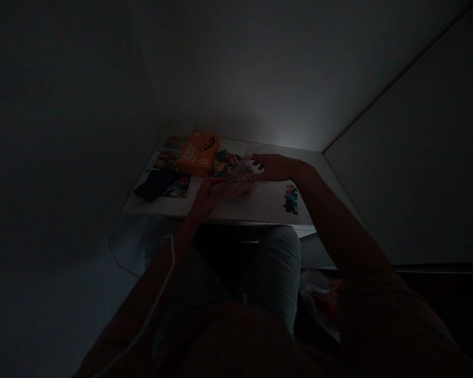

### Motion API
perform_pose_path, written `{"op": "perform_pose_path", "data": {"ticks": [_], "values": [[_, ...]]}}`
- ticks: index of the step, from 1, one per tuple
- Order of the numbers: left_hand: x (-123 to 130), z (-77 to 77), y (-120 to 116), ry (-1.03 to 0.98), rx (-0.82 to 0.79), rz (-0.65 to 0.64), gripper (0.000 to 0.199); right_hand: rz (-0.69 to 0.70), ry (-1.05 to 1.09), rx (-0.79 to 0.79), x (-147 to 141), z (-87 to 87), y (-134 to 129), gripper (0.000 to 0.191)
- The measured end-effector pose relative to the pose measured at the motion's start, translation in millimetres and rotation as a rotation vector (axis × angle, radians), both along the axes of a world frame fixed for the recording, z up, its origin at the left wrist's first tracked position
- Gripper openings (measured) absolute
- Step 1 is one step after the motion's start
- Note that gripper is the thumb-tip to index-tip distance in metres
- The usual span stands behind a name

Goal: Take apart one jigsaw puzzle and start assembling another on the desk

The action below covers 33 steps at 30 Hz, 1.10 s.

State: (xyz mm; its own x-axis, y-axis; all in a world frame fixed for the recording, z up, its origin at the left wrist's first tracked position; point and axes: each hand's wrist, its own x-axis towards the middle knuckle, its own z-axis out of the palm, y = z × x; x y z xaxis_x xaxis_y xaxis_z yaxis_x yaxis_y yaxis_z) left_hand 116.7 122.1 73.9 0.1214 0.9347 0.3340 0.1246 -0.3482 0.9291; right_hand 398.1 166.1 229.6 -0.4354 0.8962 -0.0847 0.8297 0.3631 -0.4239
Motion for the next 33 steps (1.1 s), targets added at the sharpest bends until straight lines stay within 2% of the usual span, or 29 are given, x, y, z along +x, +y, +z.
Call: {"op": "perform_pose_path", "data": {"ticks": [2,6,9,12,13,15,18,20,22,25,29,33], "values": [[0,-4.3,2,-0.025,-0.028,0.016,0.037,-0.039,-0.025,0.011,0,-1.5,-2,0.102],[2,-12.8,6,-0.077,-0.109,0.038,0.044,-0.059,0.004,0.037,-5,1.9,-7,0.093],[2,-14.1,6,-0.091,-0.142,0.036,0.042,-0.071,0.182,0.097,3,12.2,-16,0.080],[2,-10.5,6,-0.093,-0.154,0.045,0.038,-0.102,0.406,0.214,36,12.5,-33,0.061],[3,-8.8,6,-0.092,-0.161,0.053,0.037,-0.136,0.445,0.247,52,5.9,-41,0.056],[3,-5.6,5,-0.090,-0.170,0.066,0.036,-0.240,0.426,0.303,86,-19.1,-60,0.051],[4,-2.7,5,-0.075,-0.159,0.072,0.035,-0.287,0.273,0.322,126,-75.5,-97,0.054],[4,-2.1,6,-0.065,-0.153,0.075,0.036,-0.245,0.168,0.254,138,-110.6,-123,0.058],[5,-2.3,7,-0.071,-0.160,0.084,0.039,-0.238,0.076,0.240,141,-134.5,-143,0.062],[5,-3.5,8,-0.073,-0.174,0.089,0.044,-0.226,0.007,0.252,137,-148.9,-162,0.061],[3,-6.5,9,-0.063,-0.125,0.070,0.055,-0.145,0.020,0.256,136,-151.9,-169,0.069],[1,-9.8,11,-0.030,-0.070,0.090,0.059,-0.109,0.075,0.247,136,-151.4,-169,0.050]]}}
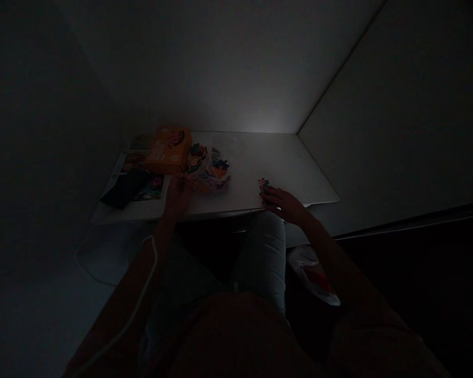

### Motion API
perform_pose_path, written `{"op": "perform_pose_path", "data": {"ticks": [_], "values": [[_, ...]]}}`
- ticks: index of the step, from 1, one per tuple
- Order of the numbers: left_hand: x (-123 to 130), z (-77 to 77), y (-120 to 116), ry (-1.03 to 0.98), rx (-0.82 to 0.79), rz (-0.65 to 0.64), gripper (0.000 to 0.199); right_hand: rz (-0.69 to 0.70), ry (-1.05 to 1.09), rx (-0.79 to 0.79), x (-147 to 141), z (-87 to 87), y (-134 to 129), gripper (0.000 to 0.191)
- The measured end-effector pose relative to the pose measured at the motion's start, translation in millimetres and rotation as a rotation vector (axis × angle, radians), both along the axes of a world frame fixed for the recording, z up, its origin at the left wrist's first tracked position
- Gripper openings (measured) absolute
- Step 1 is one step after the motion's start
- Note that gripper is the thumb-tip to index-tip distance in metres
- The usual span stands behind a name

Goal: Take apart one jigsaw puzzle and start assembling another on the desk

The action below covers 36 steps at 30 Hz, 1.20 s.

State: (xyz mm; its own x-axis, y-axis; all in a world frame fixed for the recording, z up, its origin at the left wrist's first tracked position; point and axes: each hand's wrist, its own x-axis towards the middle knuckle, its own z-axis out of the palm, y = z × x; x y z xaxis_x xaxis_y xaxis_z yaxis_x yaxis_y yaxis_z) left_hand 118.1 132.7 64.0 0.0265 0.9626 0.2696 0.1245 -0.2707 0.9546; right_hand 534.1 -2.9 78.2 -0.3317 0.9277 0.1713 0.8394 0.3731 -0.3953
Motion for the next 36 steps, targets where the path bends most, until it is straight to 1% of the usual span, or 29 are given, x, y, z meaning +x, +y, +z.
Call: {"op": "perform_pose_path", "data": {"ticks": [2,5,7,9,11,13,15,17,19,21,24,27,29,31,34,36], "values": [[0,-0.9,1,0.006,0.003,0.009,0.059,-0.013,0.021,-0.012,-2,4.4,2,0.044],[0,-0.9,1,0.004,0.004,0.016,0.058,-0.089,0.059,-0.045,-7,15.1,9,0.045],[0,-0.8,1,0.022,0.011,0.035,0.057,-0.154,0.092,-0.028,-10,20.1,16,0.046],[-1,-1.2,2,0.043,0.024,0.063,0.057,-0.194,0.106,0.009,-12,19.0,23,0.048],[-2,-2.4,2,0.052,0.040,0.067,0.058,-0.164,0.089,0.029,-13,11.4,27,0.050],[-2,-3.6,4,0.049,0.060,0.050,0.059,-0.103,0.057,0.051,-13,0.1,27,0.050],[-1,-4.4,5,0.047,0.075,0.041,0.059,-0.071,0.031,0.074,-12,-9.9,21,0.055],[0,-4.7,7,0.037,0.084,0.056,0.060,-0.062,0.010,0.068,-10,-15.0,13,0.063],[1,-4.8,7,0.027,0.087,0.069,0.061,-0.034,-0.009,0.040,-9,-14.6,5,0.070],[1,-4.8,7,0.026,0.083,0.071,0.061,-0.002,-0.025,0.014,-8,-11.0,1,0.071],[2,-4.5,6,0.023,0.068,0.076,0.060,0.026,-0.028,0.001,-6,-5.1,0,0.058],[2,-2.7,5,0.025,0.081,0.078,0.059,0.035,0.038,0.011,-6,-1.0,5,0.045],[2,-0.7,4,0.035,0.095,0.073,0.062,-0.003,0.103,-0.006,-8,2.0,10,0.043],[2,1.4,3,0.036,0.106,0.069,0.069,-0.080,0.158,-0.019,-11,5.5,17,0.048],[3,3.0,3,0.029,0.099,0.062,0.072,-0.190,0.175,0.028,-17,8.2,28,0.055],[2,2.5,3,0.029,0.076,0.065,0.068,-0.175,0.121,0.046,-20,5.4,34,0.055]]}}
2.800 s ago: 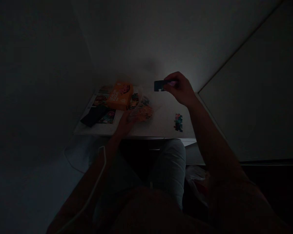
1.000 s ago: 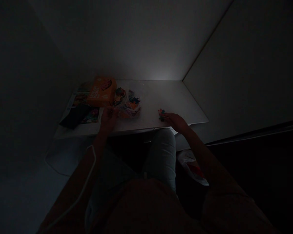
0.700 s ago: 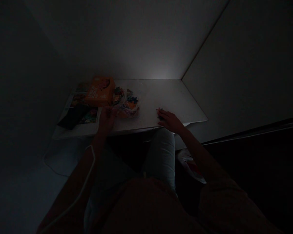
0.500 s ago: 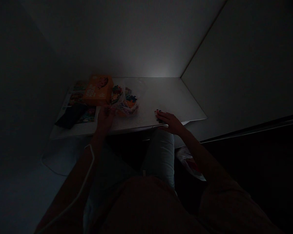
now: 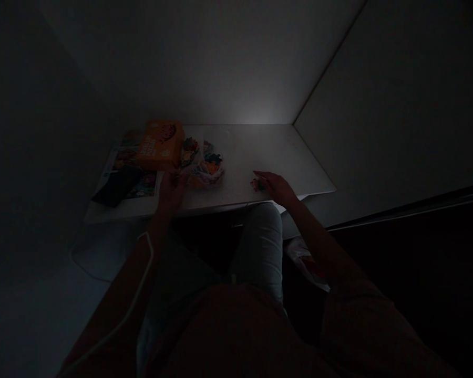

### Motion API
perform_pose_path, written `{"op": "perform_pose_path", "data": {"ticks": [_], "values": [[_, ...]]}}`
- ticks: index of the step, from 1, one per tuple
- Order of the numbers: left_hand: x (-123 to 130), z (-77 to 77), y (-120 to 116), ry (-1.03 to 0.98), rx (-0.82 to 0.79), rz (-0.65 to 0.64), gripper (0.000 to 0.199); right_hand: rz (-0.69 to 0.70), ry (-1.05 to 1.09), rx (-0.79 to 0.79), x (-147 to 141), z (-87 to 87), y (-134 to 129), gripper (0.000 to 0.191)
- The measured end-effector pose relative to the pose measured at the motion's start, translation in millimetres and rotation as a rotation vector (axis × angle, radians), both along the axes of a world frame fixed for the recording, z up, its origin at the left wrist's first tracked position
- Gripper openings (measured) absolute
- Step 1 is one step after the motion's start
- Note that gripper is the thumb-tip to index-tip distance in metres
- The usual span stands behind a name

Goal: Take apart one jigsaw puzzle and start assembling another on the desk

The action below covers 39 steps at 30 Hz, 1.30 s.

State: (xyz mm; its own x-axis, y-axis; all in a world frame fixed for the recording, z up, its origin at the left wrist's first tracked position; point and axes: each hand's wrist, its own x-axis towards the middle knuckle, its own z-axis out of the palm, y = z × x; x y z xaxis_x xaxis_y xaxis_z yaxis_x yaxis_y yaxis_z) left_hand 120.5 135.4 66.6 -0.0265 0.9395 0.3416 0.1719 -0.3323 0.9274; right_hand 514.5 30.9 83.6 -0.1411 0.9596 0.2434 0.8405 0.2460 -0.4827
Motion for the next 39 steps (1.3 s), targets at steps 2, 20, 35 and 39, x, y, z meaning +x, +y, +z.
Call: {"op": "perform_pose_path", "data": {"ticks": [2,20,35,39], "values": [[0,-1.5,1,-0.005,-0.026,0.002,0.064,0.067,-0.071,-0.006,-1,-7.1,1,0.053],[0,0.1,-1,-0.014,-0.102,-0.057,0.037,0.114,-0.229,-0.011,14,-10.2,-45,0.050],[-2,1.9,-5,-0.041,-0.134,-0.091,0.037,0.258,-0.121,0.279,-106,130.6,89,0.051],[-2,-0.7,-5,-0.106,-0.141,-0.132,0.029,0.416,-0.050,0.199,-99,120.7,74,0.055]]}}
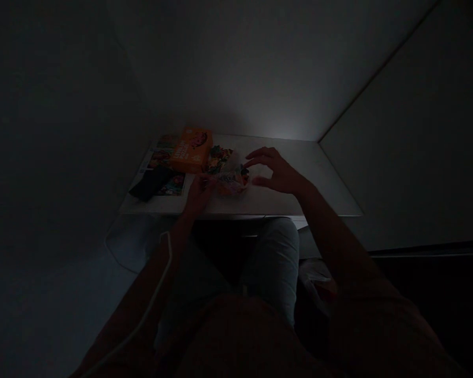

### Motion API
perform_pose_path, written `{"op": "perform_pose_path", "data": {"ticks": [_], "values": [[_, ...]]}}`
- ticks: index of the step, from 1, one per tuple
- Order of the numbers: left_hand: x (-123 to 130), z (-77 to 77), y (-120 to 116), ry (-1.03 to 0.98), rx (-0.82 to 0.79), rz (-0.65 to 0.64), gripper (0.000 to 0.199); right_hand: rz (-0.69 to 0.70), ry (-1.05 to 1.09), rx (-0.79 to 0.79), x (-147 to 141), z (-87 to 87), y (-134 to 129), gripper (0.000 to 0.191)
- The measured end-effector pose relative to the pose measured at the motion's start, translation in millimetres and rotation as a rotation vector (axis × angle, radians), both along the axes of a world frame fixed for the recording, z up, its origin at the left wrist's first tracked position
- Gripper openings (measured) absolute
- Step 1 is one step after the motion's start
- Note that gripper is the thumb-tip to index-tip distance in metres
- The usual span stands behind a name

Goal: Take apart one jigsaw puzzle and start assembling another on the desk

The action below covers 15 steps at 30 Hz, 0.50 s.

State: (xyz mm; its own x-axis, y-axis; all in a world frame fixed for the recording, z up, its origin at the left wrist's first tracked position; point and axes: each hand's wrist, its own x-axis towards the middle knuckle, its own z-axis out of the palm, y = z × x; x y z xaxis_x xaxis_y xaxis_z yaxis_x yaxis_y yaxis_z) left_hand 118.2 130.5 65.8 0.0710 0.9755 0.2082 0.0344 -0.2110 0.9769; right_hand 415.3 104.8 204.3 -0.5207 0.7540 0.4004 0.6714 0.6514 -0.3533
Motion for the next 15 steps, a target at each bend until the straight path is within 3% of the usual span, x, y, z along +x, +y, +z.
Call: {"op": "perform_pose_path", "data": {"ticks": [3,6,10,15], "values": [[1,1.0,0,0.017,-0.023,0.009,0.027,0.121,-0.062,-0.138,-1,-11.4,-9,0.055],[2,3.9,-2,0.045,-0.039,0.009,0.025,0.131,-0.129,-0.251,-5,-19.0,-1,0.049],[2,6.8,-4,0.037,-0.048,0.016,0.021,0.026,-0.150,-0.169,-9,-13.4,16,0.064],[2,6.9,-3,0.003,-0.053,0.051,0.024,-0.096,-0.045,-0.067,-7,0.0,16,0.074]]}}
